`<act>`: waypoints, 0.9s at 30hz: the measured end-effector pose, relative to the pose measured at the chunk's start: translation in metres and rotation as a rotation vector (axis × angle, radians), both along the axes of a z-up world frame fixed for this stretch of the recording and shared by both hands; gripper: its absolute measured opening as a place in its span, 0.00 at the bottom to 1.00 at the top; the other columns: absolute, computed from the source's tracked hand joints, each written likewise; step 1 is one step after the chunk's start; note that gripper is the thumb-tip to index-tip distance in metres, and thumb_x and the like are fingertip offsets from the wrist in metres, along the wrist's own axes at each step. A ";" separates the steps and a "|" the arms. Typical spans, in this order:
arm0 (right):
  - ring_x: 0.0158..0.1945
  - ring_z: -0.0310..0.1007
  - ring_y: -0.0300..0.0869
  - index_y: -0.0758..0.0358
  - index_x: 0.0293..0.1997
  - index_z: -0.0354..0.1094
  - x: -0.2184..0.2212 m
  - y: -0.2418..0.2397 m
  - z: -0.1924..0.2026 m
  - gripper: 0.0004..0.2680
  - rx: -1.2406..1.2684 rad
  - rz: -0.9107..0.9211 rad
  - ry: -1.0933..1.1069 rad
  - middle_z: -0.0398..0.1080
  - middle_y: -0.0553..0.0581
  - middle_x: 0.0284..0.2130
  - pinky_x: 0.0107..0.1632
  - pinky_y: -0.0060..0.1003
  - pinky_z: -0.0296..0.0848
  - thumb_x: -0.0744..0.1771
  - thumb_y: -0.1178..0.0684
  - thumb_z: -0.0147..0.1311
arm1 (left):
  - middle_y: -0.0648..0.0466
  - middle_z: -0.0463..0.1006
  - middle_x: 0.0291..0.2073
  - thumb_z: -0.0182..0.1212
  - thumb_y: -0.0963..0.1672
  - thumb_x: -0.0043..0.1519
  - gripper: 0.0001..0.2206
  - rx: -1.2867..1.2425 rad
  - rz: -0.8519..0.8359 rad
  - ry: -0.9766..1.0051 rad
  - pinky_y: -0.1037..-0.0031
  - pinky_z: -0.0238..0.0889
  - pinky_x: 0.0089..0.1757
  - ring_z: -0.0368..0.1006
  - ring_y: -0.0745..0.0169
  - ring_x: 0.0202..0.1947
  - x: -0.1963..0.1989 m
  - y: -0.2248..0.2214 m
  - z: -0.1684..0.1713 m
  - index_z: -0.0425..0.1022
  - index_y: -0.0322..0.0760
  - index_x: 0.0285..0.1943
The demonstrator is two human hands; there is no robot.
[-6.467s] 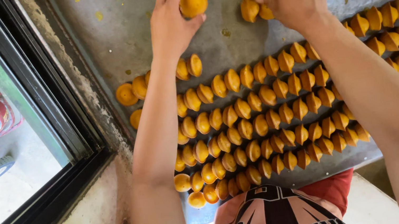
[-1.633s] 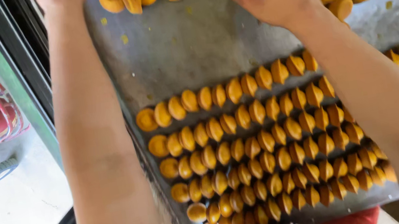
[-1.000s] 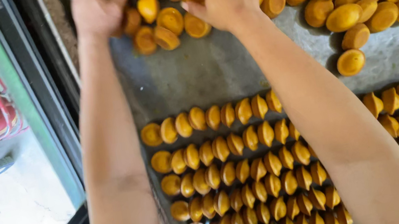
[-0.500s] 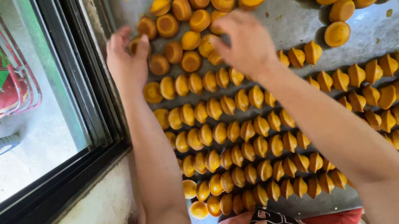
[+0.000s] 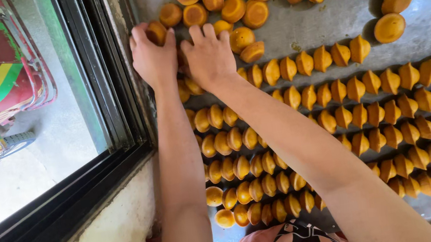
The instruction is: The person arranges small, round, orange-brown pastries into organized rows on a flat metal work surface by hand, moving them one at a time from a large pile.
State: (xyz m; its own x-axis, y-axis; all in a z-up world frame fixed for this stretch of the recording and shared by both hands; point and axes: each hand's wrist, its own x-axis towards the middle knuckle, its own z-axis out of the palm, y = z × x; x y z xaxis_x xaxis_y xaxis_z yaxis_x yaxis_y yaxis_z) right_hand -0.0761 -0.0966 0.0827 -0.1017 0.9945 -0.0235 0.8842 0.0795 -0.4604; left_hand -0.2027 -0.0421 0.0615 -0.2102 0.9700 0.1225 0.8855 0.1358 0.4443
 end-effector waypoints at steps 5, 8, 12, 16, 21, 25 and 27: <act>0.58 0.61 0.54 0.48 0.45 0.75 0.017 0.011 -0.016 0.08 0.164 -0.063 -0.105 0.66 0.55 0.51 0.54 0.61 0.62 0.64 0.48 0.62 | 0.47 0.81 0.56 0.61 0.45 0.61 0.20 -0.011 0.012 -0.447 0.65 0.73 0.54 0.82 0.50 0.52 -0.027 -0.016 -0.024 0.70 0.40 0.64; 0.55 0.62 0.55 0.54 0.45 0.74 0.025 0.008 -0.008 0.13 0.114 -0.087 0.030 0.66 0.58 0.48 0.51 0.58 0.63 0.60 0.46 0.65 | 0.43 0.76 0.63 0.59 0.41 0.66 0.22 -0.062 -0.075 -0.374 0.65 0.64 0.60 0.73 0.48 0.64 -0.037 -0.023 -0.037 0.69 0.40 0.71; 0.54 0.64 0.54 0.59 0.43 0.73 0.018 0.001 -0.001 0.12 0.167 -0.052 0.020 0.68 0.57 0.47 0.50 0.57 0.64 0.61 0.47 0.66 | 0.43 0.74 0.65 0.55 0.39 0.66 0.22 0.088 -0.158 -0.514 0.64 0.65 0.60 0.73 0.47 0.64 -0.032 -0.026 -0.041 0.66 0.39 0.72; 0.52 0.67 0.54 0.60 0.42 0.72 0.010 -0.001 -0.004 0.11 0.219 0.012 0.084 0.71 0.56 0.43 0.50 0.53 0.67 0.62 0.49 0.64 | 0.42 0.77 0.61 0.55 0.40 0.68 0.18 0.139 -0.161 -0.325 0.62 0.67 0.57 0.74 0.43 0.61 -0.032 -0.030 -0.039 0.69 0.38 0.68; 0.50 0.72 0.55 0.60 0.44 0.70 0.003 -0.002 -0.011 0.10 0.135 0.063 0.202 0.72 0.58 0.43 0.51 0.50 0.72 0.64 0.50 0.63 | 0.43 0.78 0.57 0.53 0.41 0.69 0.14 0.068 -0.092 -0.329 0.63 0.69 0.56 0.76 0.44 0.57 -0.033 -0.029 -0.046 0.72 0.38 0.64; 0.50 0.72 0.59 0.63 0.50 0.64 -0.002 -0.002 -0.008 0.15 0.074 -0.027 0.302 0.72 0.63 0.44 0.47 0.53 0.73 0.63 0.51 0.64 | 0.42 0.76 0.61 0.50 0.39 0.69 0.13 0.251 -0.220 -0.265 0.61 0.68 0.58 0.73 0.40 0.60 -0.037 -0.031 -0.055 0.74 0.35 0.60; 0.49 0.72 0.60 0.62 0.51 0.63 -0.005 -0.003 -0.007 0.16 0.067 -0.059 0.324 0.71 0.64 0.44 0.46 0.53 0.72 0.62 0.52 0.64 | 0.42 0.75 0.62 0.49 0.40 0.70 0.12 0.215 -0.185 -0.284 0.62 0.67 0.58 0.73 0.41 0.60 -0.036 -0.034 -0.060 0.74 0.34 0.60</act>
